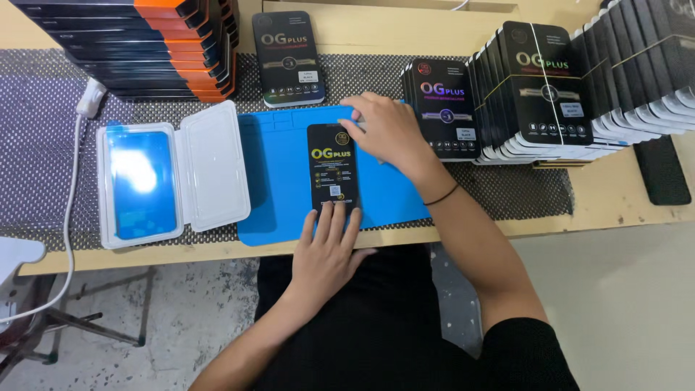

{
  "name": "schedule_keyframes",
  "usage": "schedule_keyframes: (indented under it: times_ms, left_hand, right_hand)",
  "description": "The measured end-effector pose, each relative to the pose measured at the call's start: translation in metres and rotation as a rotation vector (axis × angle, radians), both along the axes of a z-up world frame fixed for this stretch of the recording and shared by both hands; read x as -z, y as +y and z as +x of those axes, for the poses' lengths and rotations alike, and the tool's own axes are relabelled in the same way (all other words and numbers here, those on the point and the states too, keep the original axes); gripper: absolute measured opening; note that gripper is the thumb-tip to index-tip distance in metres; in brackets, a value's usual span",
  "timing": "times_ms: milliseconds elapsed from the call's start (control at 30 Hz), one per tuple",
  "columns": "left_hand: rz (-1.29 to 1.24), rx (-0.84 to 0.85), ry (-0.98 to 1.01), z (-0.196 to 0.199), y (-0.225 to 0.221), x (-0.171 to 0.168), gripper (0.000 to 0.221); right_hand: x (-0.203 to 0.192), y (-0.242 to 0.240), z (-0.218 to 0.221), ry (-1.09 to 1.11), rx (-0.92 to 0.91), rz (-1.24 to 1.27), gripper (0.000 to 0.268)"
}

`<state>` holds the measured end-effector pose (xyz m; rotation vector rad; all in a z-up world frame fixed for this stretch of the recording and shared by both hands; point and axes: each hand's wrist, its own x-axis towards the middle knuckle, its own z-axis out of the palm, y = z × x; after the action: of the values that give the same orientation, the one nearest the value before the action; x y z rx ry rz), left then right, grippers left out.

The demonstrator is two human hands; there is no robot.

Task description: The person handles phone screen protectors and internal phone display components by hand, removing them from plastic sleeves and placing them into organized trays.

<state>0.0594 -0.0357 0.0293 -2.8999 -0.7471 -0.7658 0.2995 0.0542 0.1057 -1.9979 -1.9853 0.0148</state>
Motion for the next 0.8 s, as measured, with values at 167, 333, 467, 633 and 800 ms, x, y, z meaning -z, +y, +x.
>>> schedule_keyframes:
  times_ms: [167, 333, 467, 633, 800]
  left_hand:
    - [0.216, -0.035, -0.147, 0.004, 0.003, 0.018, 0.043]
    - [0.302, -0.005, -0.256, 0.006, 0.01, 0.034, 0.044]
    - [0.364, -0.02, -0.293, 0.006, 0.01, 0.027, 0.04]
    - [0.404, -0.008, -0.264, 0.006, 0.01, 0.037, 0.036]
    - [0.421, -0.038, -0.301, 0.007, 0.009, 0.017, 0.036]
  right_hand:
    - [0.013, 0.003, -0.006, -0.025, 0.004, 0.029, 0.018]
    - [0.015, 0.003, -0.008, -0.052, -0.028, 0.116, 0.013]
    - [0.017, -0.006, -0.019, -0.31, -0.084, 0.197, 0.012]
    - [0.0, -0.08, -0.069, -0.264, -0.205, 0.147, 0.012]
    - [0.01, -0.136, -0.053, 0.093, -0.084, 0.259, 0.011]
